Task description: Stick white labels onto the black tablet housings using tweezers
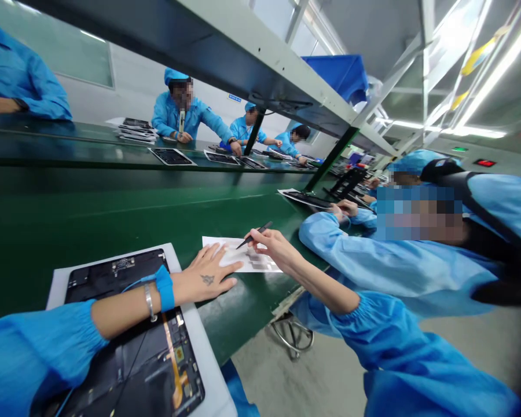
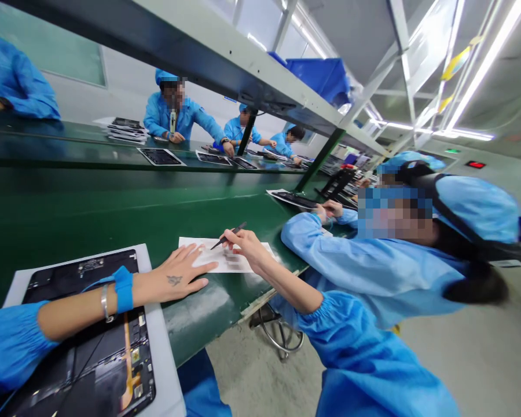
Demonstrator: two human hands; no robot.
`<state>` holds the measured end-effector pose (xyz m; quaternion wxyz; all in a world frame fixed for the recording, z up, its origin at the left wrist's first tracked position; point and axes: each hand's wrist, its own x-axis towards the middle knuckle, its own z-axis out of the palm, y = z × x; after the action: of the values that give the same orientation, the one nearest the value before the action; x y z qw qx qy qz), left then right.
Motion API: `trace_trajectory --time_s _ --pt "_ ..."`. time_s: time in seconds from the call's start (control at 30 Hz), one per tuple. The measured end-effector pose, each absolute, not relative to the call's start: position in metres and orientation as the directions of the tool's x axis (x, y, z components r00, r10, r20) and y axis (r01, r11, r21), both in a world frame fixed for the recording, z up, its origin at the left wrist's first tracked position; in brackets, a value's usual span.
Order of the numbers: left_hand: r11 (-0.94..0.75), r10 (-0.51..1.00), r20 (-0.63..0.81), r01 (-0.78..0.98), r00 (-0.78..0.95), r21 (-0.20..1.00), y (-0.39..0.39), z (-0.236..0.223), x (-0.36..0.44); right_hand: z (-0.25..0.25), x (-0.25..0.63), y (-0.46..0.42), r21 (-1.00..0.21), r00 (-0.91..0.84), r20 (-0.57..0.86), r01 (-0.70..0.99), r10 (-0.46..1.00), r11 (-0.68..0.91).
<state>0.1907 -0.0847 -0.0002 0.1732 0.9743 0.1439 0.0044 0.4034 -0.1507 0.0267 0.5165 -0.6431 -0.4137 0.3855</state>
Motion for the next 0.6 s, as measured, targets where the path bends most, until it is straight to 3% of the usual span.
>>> trace_trajectory --time_s 0.1,0.17,0.27,0.37,0.6 --pt "-0.908 0.265 -0.010 0.253 0.964 0.333 -0.079 0.008 0.182 0.041 0.392 -0.152 -0.997 0.407 0.002 0.074 0.913 -0.031" --pt "-0.931 0.303 0.118 0.268 0.946 0.249 -0.065 0.018 0.160 0.050 0.385 -0.154 -0.998 0.432 0.036 0.061 0.901 0.010" --pt "-0.891 0.454 0.242 0.445 0.858 0.094 -0.037 0.032 0.099 0.055 0.375 -0.156 -0.997 0.430 0.074 0.042 0.900 0.063" --pt "-0.822 0.564 0.176 0.568 0.807 0.035 -0.020 0.033 0.033 0.053 0.349 -0.149 -0.996 0.350 0.089 0.006 0.932 0.093" --pt "-0.835 0.540 0.234 0.551 0.809 0.023 -0.028 0.005 -0.010 0.034 0.249 -0.087 -0.994 0.133 0.110 0.022 0.985 0.108"
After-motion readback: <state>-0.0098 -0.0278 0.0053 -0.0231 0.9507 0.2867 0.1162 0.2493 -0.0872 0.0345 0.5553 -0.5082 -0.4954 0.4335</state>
